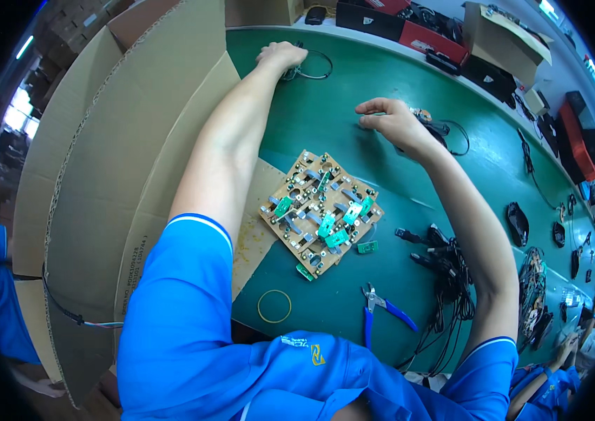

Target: Trimming excess material from printed circuit boards using pliers and organizing electronic wire harnesses.

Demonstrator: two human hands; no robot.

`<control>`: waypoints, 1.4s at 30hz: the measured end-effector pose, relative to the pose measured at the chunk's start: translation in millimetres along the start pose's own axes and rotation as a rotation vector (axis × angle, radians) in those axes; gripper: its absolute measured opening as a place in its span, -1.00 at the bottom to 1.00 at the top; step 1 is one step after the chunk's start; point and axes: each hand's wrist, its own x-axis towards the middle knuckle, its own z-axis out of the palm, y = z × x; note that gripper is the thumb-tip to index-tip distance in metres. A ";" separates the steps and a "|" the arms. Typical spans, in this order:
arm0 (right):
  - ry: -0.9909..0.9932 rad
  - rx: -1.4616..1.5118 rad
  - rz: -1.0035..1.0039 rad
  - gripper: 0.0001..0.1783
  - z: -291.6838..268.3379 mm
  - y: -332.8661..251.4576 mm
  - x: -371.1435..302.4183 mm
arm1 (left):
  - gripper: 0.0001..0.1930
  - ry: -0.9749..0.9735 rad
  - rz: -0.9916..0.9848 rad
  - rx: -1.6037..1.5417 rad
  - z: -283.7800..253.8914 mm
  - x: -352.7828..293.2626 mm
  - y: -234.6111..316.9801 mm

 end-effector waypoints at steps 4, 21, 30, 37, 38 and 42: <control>-0.023 -0.108 -0.238 -0.61 -18.6 16.0 -16.8 | -0.53 -0.118 0.053 -0.048 -18.1 -5.9 9.9; 0.534 -0.168 0.068 -0.44 -69.4 54.7 -323.4 | -0.34 0.020 0.646 0.188 27.6 45.9 20.7; 0.482 -0.271 0.307 -0.68 -33.3 42.1 -357.6 | -0.51 -0.583 0.514 -0.209 -157.3 -185.6 164.0; 0.666 0.945 -0.131 -0.69 -35.7 22.0 -417.3 | -0.42 -0.661 1.116 -0.874 -170.3 -344.7 159.8; 0.665 1.196 -0.202 -0.68 -33.9 16.9 -427.1 | -0.39 -0.704 1.073 -0.958 -166.1 -362.6 155.9; 0.547 1.222 -0.419 -0.64 -30.3 -44.5 -470.9 | -0.47 -0.535 1.140 -0.750 -135.8 -399.1 142.8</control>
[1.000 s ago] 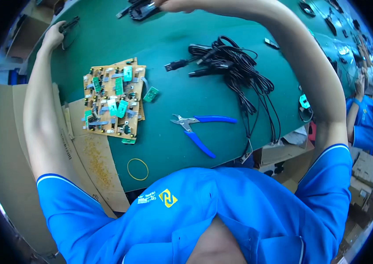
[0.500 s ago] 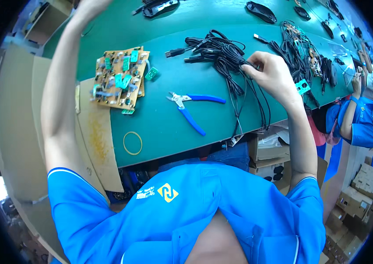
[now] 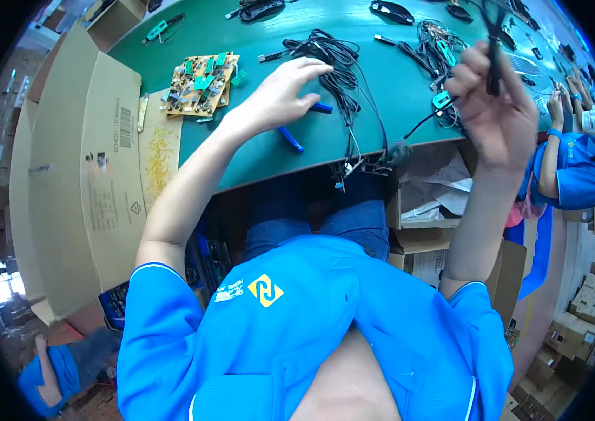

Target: Trimming excess material from printed circuit boards using pliers and organizing electronic wire harnesses.

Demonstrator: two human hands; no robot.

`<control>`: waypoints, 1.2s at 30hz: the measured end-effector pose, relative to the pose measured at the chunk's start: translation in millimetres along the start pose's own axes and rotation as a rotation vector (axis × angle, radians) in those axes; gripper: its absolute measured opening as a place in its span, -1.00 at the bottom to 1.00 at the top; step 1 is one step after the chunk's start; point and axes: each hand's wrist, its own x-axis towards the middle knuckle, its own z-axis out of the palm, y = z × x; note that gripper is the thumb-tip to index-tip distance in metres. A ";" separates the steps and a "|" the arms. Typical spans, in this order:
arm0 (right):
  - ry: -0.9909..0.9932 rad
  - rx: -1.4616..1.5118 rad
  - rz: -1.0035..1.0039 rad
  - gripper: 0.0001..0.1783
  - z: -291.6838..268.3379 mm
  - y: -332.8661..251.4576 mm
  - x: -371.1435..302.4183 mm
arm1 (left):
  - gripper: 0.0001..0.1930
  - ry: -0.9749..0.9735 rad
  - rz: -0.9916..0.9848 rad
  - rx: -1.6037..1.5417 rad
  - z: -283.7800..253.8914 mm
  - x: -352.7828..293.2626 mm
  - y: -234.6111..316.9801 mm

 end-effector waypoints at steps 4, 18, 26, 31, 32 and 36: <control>-0.291 0.106 -0.044 -0.65 -3.5 -48.7 -9.6 | -0.52 -0.013 0.092 0.285 25.9 12.0 -9.0; -0.235 0.088 -0.107 -0.56 -48.5 -101.7 -41.3 | -0.72 0.229 0.177 -0.115 68.0 22.7 45.0; -0.562 0.392 0.186 -0.54 50.5 -70.2 68.9 | -0.22 -0.002 0.185 -0.735 68.5 -19.3 139.5; -0.643 0.233 0.156 -0.64 75.3 -43.5 89.7 | -0.42 -0.210 -0.037 -1.073 57.1 -36.8 103.7; -0.568 0.135 0.139 -0.65 78.2 -34.6 92.1 | -0.42 -0.189 -0.042 -1.070 48.2 -44.5 105.6; -0.411 -0.309 0.134 -0.64 81.5 -15.1 86.6 | -0.64 0.158 -0.183 -1.438 -10.2 -82.1 113.0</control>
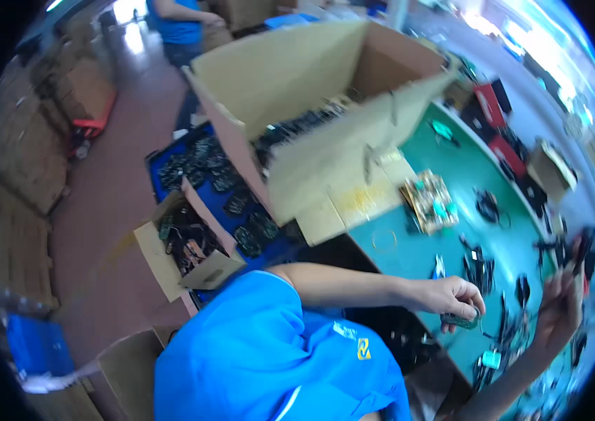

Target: Trimming excess material from printed circuit boards using pliers and organizing electronic wire harnesses.

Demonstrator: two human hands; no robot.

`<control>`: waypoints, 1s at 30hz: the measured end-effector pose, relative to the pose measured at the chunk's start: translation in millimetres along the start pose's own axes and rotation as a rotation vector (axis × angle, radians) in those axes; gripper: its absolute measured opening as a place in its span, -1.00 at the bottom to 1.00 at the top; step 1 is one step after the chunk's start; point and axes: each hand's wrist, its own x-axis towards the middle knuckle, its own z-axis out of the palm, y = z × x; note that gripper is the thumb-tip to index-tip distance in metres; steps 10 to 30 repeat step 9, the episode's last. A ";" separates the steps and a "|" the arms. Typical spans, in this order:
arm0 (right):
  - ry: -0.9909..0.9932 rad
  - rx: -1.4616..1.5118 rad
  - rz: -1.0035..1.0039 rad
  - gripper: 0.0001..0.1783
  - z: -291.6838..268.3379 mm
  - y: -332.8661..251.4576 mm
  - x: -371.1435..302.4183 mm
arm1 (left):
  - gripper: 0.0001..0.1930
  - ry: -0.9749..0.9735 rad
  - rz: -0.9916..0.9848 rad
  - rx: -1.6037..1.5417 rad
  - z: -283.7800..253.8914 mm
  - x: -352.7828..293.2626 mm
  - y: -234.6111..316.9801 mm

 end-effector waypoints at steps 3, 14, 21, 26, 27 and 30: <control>0.103 -0.388 0.053 -0.67 27.1 25.6 14.5 | -0.73 0.090 0.179 0.026 -22.9 -9.9 25.7; -0.174 -0.537 0.172 -0.70 55.6 106.0 45.1 | -0.50 0.282 0.231 0.333 -49.4 -34.2 63.8; -0.174 -0.537 0.172 -0.70 55.6 106.0 45.1 | -0.50 0.282 0.231 0.333 -49.4 -34.2 63.8; -0.174 -0.537 0.172 -0.70 55.6 106.0 45.1 | -0.50 0.282 0.231 0.333 -49.4 -34.2 63.8; -0.174 -0.537 0.172 -0.70 55.6 106.0 45.1 | -0.50 0.282 0.231 0.333 -49.4 -34.2 63.8; -0.174 -0.537 0.172 -0.70 55.6 106.0 45.1 | -0.50 0.282 0.231 0.333 -49.4 -34.2 63.8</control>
